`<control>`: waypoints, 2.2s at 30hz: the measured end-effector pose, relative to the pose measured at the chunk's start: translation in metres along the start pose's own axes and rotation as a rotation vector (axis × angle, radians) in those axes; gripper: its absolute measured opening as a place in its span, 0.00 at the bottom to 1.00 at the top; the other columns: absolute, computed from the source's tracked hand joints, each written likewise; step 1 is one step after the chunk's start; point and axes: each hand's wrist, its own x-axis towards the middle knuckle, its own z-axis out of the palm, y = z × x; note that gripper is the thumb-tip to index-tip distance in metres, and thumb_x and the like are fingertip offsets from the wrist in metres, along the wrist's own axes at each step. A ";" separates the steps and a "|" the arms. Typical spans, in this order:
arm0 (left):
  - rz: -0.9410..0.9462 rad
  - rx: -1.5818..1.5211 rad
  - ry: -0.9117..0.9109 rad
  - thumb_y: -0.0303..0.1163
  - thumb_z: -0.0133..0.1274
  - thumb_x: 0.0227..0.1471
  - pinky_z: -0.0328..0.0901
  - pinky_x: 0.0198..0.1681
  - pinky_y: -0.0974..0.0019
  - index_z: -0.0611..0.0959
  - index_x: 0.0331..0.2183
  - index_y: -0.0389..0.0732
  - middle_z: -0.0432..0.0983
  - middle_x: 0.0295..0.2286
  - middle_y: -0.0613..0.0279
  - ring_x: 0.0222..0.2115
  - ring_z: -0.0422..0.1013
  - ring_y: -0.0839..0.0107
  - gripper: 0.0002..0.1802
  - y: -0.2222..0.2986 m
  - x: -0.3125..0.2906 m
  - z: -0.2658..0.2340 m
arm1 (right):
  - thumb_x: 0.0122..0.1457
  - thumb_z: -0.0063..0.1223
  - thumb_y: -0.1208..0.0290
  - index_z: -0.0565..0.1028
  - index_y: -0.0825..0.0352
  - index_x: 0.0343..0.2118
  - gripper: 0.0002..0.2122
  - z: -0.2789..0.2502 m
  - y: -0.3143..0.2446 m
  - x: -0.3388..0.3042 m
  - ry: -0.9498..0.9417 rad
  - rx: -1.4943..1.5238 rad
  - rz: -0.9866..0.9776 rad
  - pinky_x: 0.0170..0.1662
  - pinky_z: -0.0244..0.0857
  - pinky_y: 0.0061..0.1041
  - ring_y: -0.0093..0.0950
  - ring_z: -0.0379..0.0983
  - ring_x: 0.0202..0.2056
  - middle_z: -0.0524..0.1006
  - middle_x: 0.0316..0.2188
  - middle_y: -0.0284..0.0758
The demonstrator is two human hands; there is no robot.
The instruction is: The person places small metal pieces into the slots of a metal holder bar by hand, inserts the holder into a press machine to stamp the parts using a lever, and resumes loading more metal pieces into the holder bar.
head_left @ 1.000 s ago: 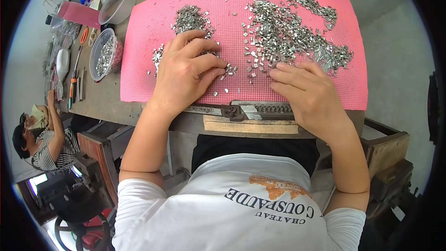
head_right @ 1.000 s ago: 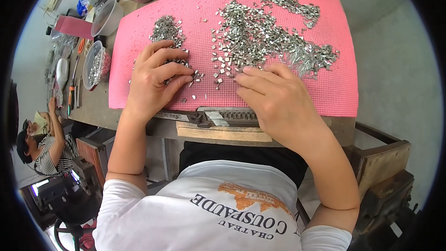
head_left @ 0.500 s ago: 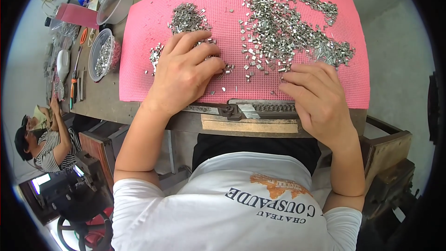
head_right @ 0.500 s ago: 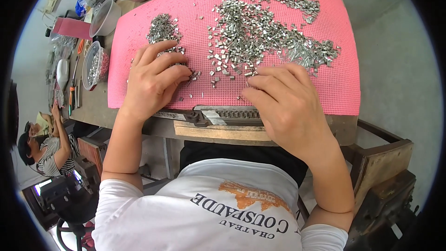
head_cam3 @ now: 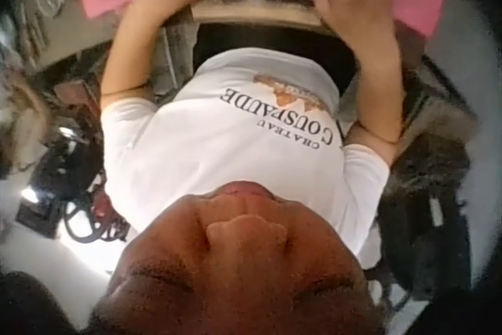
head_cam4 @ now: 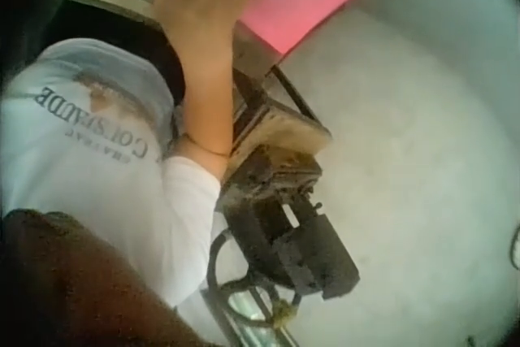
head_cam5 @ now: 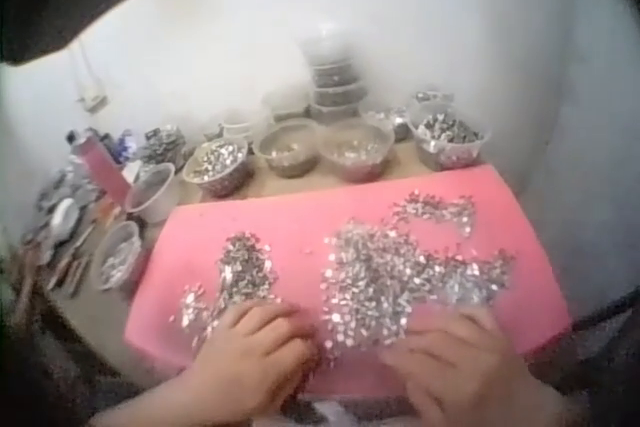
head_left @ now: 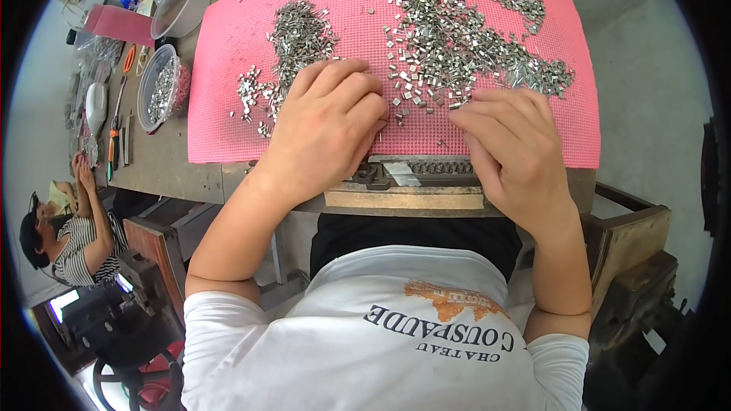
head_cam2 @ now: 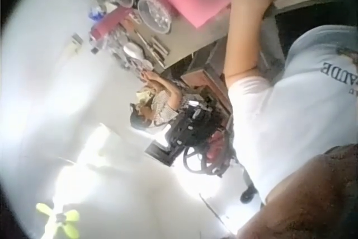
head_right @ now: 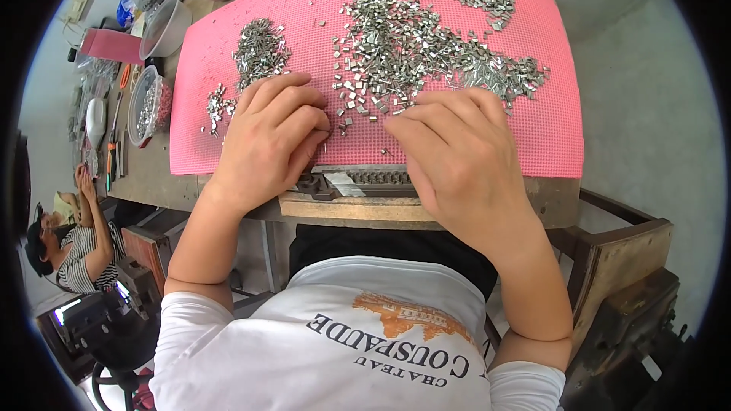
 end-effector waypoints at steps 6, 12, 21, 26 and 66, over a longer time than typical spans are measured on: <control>-0.126 -0.081 0.023 0.27 0.67 0.43 0.64 0.54 0.51 0.86 0.32 0.46 0.79 0.41 0.64 0.53 0.71 0.55 0.10 0.003 -0.003 -0.003 | 0.52 0.65 0.78 0.81 0.65 0.37 0.09 0.013 -0.008 0.013 -0.015 -0.002 0.067 0.50 0.65 0.36 0.35 0.77 0.43 0.80 0.34 0.34; -0.181 -0.053 0.078 0.29 0.69 0.40 0.64 0.54 0.52 0.90 0.30 0.47 0.80 0.38 0.66 0.51 0.71 0.56 0.09 0.009 -0.008 -0.001 | 0.52 0.66 0.76 0.81 0.64 0.35 0.07 0.025 -0.009 0.016 0.004 -0.071 0.078 0.48 0.64 0.37 0.34 0.75 0.39 0.78 0.32 0.32; -0.253 -0.158 0.156 0.29 0.70 0.41 0.63 0.54 0.53 0.90 0.29 0.47 0.80 0.38 0.68 0.51 0.71 0.57 0.08 0.006 -0.015 0.010 | 0.51 0.65 0.74 0.80 0.64 0.29 0.04 0.027 -0.008 0.011 0.015 -0.110 0.100 0.48 0.62 0.36 0.32 0.73 0.39 0.76 0.32 0.31; -0.239 -0.171 0.174 0.29 0.70 0.41 0.63 0.54 0.54 0.90 0.29 0.47 0.80 0.38 0.69 0.50 0.71 0.57 0.08 0.005 -0.017 0.012 | 0.51 0.66 0.74 0.80 0.64 0.29 0.04 0.030 -0.010 0.010 0.029 -0.116 0.128 0.48 0.62 0.36 0.32 0.73 0.39 0.76 0.32 0.30; -0.324 -0.242 0.280 0.32 0.68 0.40 0.61 0.49 0.56 0.88 0.25 0.48 0.77 0.30 0.72 0.44 0.70 0.65 0.05 0.015 -0.014 0.023 | 0.51 0.68 0.75 0.82 0.65 0.31 0.05 0.029 -0.032 0.022 -0.039 -0.250 0.268 0.47 0.61 0.35 0.33 0.73 0.39 0.78 0.33 0.30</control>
